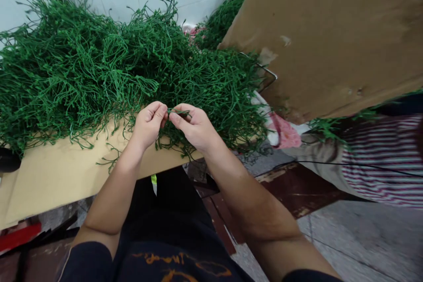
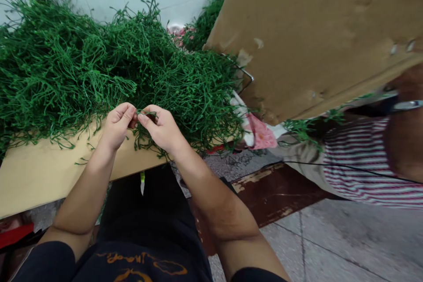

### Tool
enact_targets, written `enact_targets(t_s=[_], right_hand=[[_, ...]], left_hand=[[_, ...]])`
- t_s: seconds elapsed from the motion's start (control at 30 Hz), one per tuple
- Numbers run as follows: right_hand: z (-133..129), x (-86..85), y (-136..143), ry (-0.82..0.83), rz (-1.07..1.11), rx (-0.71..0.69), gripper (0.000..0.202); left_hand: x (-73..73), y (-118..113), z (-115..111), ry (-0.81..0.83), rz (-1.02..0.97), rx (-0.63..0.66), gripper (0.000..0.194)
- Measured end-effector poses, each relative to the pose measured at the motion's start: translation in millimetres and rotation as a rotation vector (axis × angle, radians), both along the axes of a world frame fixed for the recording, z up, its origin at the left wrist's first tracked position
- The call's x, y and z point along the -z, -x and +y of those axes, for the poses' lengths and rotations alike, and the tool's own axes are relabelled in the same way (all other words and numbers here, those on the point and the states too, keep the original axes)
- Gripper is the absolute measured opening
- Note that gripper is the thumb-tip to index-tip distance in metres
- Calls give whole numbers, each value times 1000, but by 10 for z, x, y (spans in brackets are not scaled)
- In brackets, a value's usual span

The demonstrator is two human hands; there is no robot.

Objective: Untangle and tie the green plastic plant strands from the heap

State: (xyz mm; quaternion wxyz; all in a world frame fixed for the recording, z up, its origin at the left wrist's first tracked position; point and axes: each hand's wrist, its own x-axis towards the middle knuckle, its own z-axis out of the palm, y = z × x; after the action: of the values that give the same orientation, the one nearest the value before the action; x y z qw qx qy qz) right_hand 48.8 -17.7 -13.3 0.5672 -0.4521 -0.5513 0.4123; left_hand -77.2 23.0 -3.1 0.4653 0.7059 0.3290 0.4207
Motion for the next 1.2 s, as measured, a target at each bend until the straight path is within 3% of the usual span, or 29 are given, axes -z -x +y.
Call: enact_targets(t_s=[0.13, 0.23, 0.33, 0.4, 0.47, 0.57, 0.63, 0.7, 0.77, 0.83, 0.9, 0.97, 1.0, 1.1, 1.2], right_hand=[[-30, -1, 6, -80, -121, -33, 45], [-186, -89, 26, -156, -170, -52, 42], [-426, -242, 46, -366, -281, -280, 32], [-512, -311, 8, -443, -342, -311, 27], [-473, -330, -112, -397, -323, -66, 24], [-236, -336, -446, -272, -325, 478, 20], [-71, -379, -696, -182, -427, 697, 17], [18, -436, -867, -83, -606, 809, 51], [12, -454, -886, -106, -789, 860, 89], [-55, -393, -740, -251, -869, 766, 89], [-126, -259, -497, -347, -806, 447, 62], [-165, -105, -265, -295, -687, 103, 43], [-173, -42, -181, -252, -637, 8, 40], [-184, 40, -103, -177, -534, 37, 34], [-217, 16, -175, -140, -433, 91, 44]], left_hand=[[22, -27, -63, -145, 111, -135, 32], [84, -8, 11, -208, 186, -218, 30], [171, 112, 190, -84, 162, -438, 31], [199, 205, 266, 42, 71, -473, 31], [179, 259, 257, 113, -16, -349, 28], [90, 255, 145, 152, -104, -152, 26], [39, 222, 75, 180, -155, -88, 27], [16, 182, 34, 219, -177, -49, 28], [15, 135, 8, 258, -162, -8, 28], [21, 82, -15, 281, -126, 46, 28], [27, 33, -37, 269, -98, 95, 28], [34, 3, -54, 219, -79, 121, 28], [39, -1, -60, 189, -66, 132, 28], [57, 18, -80, 113, -2, 162, 28], [67, 31, -117, 33, 0, 156, 31]])
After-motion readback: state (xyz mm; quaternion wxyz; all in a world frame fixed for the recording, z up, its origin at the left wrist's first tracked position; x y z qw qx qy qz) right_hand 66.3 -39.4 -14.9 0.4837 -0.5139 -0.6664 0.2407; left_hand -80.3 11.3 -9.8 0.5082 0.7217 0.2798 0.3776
